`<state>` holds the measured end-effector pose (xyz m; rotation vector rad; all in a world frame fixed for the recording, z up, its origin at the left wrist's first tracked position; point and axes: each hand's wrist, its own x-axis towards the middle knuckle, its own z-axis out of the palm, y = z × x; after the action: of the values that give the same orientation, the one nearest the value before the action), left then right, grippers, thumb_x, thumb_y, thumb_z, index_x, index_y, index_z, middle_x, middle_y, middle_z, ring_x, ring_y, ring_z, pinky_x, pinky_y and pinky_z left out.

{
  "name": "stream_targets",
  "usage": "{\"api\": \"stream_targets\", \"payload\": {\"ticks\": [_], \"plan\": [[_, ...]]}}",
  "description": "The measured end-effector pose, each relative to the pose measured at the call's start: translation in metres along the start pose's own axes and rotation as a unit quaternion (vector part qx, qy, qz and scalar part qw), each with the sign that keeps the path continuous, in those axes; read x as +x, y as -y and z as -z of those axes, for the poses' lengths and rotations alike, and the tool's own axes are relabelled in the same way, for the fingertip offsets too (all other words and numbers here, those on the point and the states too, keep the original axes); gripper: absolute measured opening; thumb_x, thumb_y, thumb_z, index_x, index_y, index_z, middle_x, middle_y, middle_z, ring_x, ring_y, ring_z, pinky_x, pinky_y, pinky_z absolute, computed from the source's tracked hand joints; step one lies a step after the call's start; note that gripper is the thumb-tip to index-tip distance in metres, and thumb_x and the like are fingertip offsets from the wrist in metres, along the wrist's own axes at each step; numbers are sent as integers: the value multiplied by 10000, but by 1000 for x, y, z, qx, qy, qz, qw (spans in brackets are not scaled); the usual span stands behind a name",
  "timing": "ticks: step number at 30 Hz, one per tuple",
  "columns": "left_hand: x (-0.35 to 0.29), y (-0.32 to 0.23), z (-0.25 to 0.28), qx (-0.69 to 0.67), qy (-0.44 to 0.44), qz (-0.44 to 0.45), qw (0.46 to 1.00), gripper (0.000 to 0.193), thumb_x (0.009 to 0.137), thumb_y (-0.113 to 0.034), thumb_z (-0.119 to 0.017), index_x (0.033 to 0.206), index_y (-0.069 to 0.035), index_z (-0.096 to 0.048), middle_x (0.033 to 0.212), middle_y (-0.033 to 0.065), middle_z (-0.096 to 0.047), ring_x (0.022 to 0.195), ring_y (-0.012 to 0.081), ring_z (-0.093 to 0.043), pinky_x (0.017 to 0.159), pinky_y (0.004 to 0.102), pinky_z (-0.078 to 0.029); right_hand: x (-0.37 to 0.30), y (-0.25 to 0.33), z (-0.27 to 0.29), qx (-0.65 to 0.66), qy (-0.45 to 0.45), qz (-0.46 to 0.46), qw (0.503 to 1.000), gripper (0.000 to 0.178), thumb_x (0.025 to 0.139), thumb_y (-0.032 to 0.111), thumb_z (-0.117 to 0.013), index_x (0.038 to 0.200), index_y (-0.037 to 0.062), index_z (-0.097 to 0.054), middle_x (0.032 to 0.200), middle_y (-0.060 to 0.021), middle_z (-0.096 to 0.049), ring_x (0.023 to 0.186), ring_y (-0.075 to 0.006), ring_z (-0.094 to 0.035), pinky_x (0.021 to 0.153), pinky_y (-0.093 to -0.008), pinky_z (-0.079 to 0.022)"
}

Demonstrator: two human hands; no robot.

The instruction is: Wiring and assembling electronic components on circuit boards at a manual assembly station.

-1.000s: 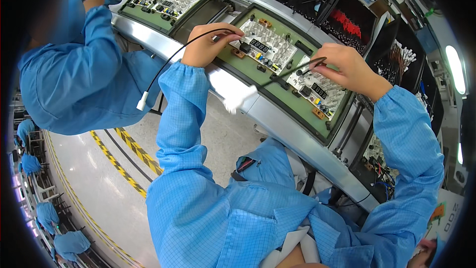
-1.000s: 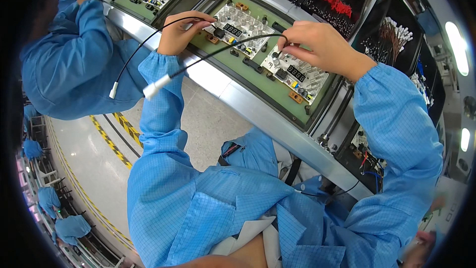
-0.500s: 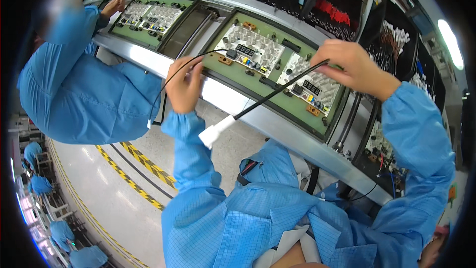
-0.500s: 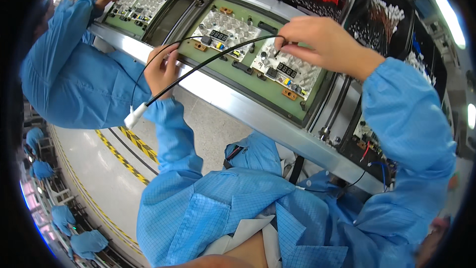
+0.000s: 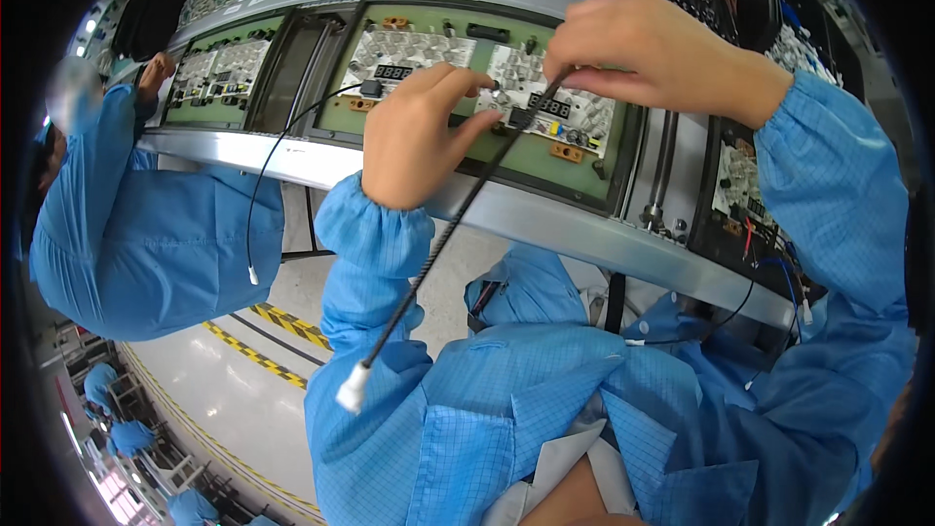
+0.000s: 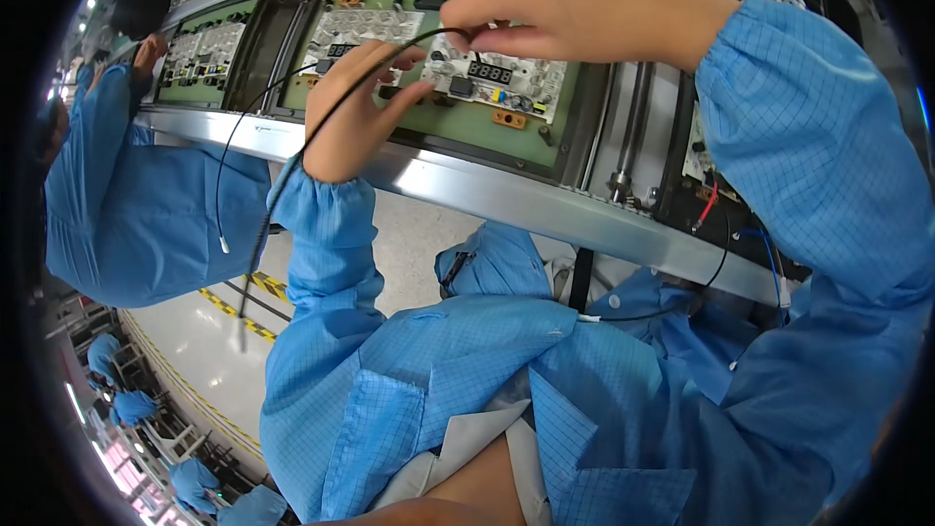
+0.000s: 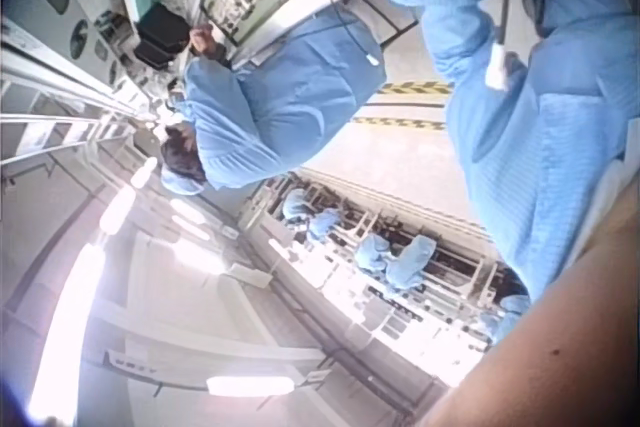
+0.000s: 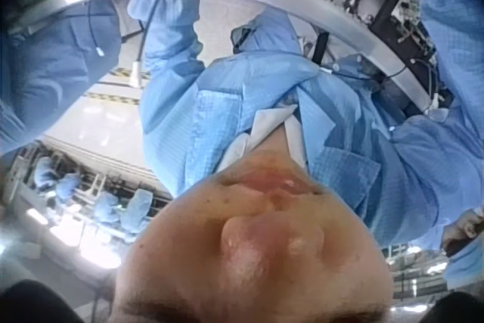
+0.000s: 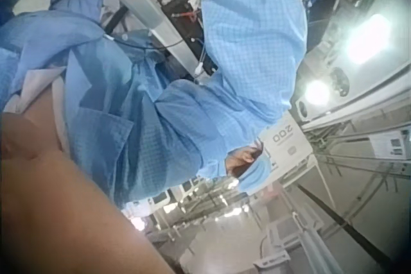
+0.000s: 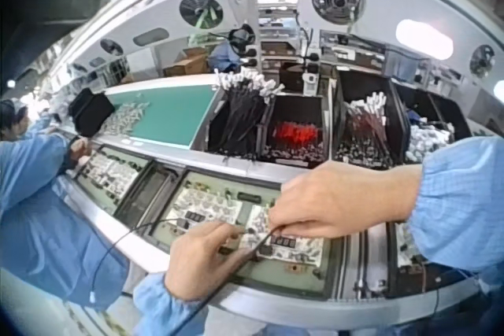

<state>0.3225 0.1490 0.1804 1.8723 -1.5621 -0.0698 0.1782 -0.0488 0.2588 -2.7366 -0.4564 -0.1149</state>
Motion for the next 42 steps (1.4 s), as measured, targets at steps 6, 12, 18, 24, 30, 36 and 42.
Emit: {"api": "stream_targets", "payload": {"ticks": [6,12,18,24,30,36,42], "plan": [[13,-2,-19,64,52,-8,997,182,761,-247,-726,881,-122,-670,782,22,-666,738,238,-644,602,346,-497,-12,4,5,-14,-11,0,1000,115,822,96,-651,930,76,-618,842,-64,-609,800,-257,-597,680,-373,-491],[14,4,-24,74,62,-7,995,152,771,-230,-716,875,-127,-677,768,21,-658,730,236,-640,603,348,-497,-12,4,5,-12,6,-9,1000,111,824,111,-654,922,74,-618,831,-60,-611,791,-255,-594,675,-371,-489],[16,6,-25,61,59,-18,996,130,781,-212,-707,868,-121,-679,768,22,-657,720,237,-635,599,350,-496,-9,4,4,-5,5,-11,1000,118,816,104,-659,921,76,-613,833,-58,-613,802,-256,-593,679,-373,-490],[18,11,-30,45,38,-34,998,241,765,-230,-742,965,-119,-666,764,36,-648,636,190,-610,565,310,-492,-6,3,1,2,6,3,1000,144,776,49,-654,909,78,-607,849,-53,-620,806,-253,-594,679,-374,-490],[14,12,-27,12,30,-10,999,181,757,-207,-729,888,-122,-638,742,25,-656,668,229,-636,553,347,-483,-1,3,3,7,22,1,1000,151,767,40,-649,908,77,-608,854,-48,-621,806,-252,-593,679,-370,-491],[14,13,-26,24,29,-32,999,174,754,-201,-723,887,-125,-642,754,35,-654,706,246,-635,578,360,-488,2,5,3,-1,24,-8,1000,145,769,38,-644,904,80,-611,848,-42,-619,806,-250,-592,677,-369,-491],[15,16,-31,21,38,-42,998,161,760,-193,-709,899,-127,-660,768,48,-649,744,264,-636,613,377,-498,3,1,3,5,21,1,1000,131,774,35,-632,897,73,-614,838,-48,-620,802,-251,-593,676,-369,-492]]}}
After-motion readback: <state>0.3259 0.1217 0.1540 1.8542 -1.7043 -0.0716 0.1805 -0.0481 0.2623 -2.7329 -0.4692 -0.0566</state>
